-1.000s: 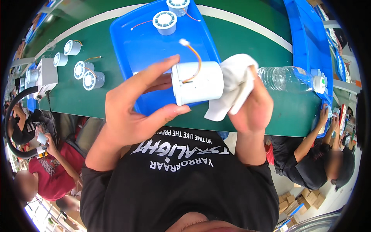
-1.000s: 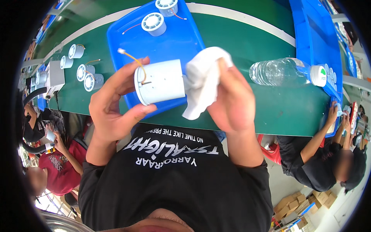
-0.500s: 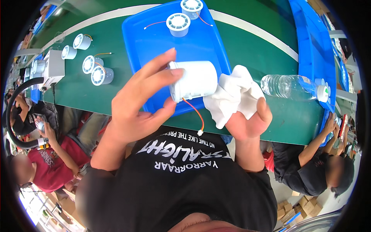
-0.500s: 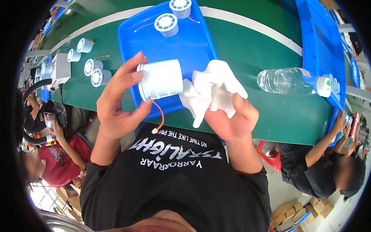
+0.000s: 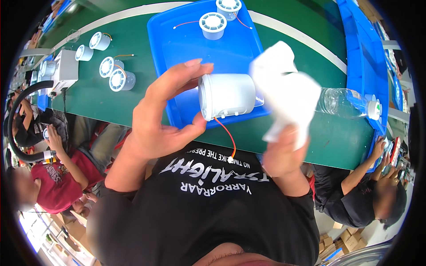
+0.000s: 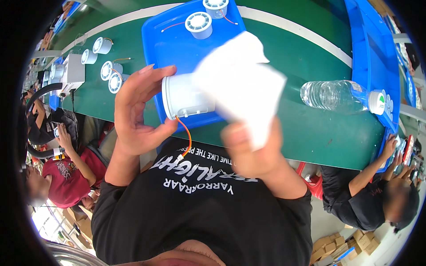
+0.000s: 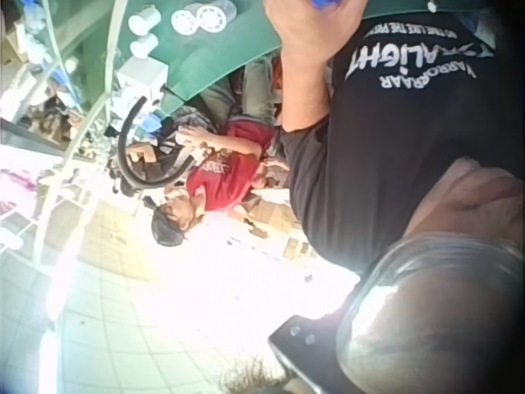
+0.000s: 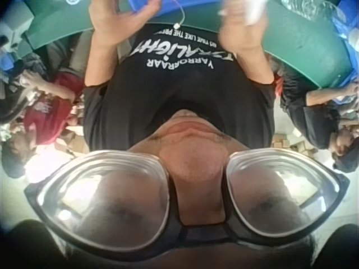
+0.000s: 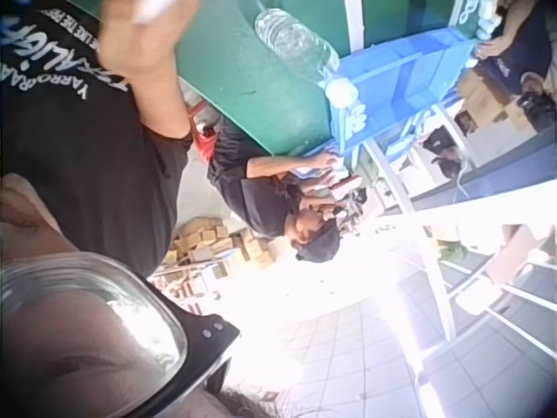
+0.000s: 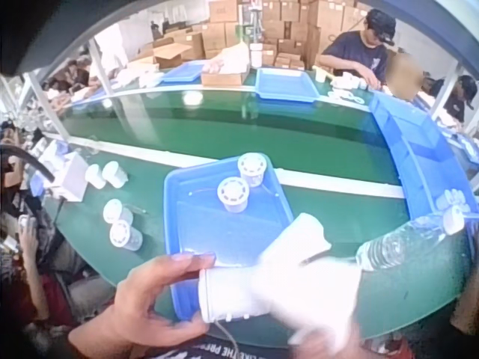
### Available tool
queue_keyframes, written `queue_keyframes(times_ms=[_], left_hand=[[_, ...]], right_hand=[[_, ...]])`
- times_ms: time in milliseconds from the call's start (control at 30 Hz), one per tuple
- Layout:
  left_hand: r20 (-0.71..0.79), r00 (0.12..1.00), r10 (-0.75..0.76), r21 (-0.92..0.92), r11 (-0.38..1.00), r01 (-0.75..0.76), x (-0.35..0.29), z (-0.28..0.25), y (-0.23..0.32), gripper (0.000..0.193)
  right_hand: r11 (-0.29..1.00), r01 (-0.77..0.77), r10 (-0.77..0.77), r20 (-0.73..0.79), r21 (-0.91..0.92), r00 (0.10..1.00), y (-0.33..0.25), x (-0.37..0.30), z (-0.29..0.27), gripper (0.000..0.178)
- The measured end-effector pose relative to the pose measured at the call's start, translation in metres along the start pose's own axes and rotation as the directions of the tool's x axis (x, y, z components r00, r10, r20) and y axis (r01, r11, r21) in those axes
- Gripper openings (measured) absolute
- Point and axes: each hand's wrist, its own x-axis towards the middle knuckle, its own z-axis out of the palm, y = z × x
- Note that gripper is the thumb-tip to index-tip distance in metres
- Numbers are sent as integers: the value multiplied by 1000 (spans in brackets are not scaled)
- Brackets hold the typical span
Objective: Cleaning cylindrical electronic components using a cloth and liquid.
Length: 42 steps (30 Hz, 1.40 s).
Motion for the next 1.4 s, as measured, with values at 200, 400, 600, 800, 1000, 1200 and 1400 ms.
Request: queue_keyframes(times_ms=[200,400,600,800,1000,1200,1400], left_hand=[[28,996,-82,243,967,73,-3,-43,12,72],[-353,827,-437,691,474,545,-35,-170,26,56],[-406,638,-655,729,189,658,-89,-224,-51,53],[-361,714,-599,810,178,559,-53,-223,-44,56],[61,929,-366,595,760,260,77,-58,-29,55],[137,958,-252,713,696,81,114,19,-73,56],[155,891,-427,650,723,233,75,20,-64,42]], right_hand=[[976,-217,201,249,36,947,16,27,-3,42],[439,-595,660,207,674,722,40,18,-25,48],[342,-552,614,264,761,744,31,13,-40,54],[440,-515,613,172,736,771,19,7,-53,57],[478,-555,572,237,681,785,25,-1,-42,58],[402,-572,624,243,715,742,11,-12,-17,54],[461,-534,657,132,709,742,24,-23,-48,51]])
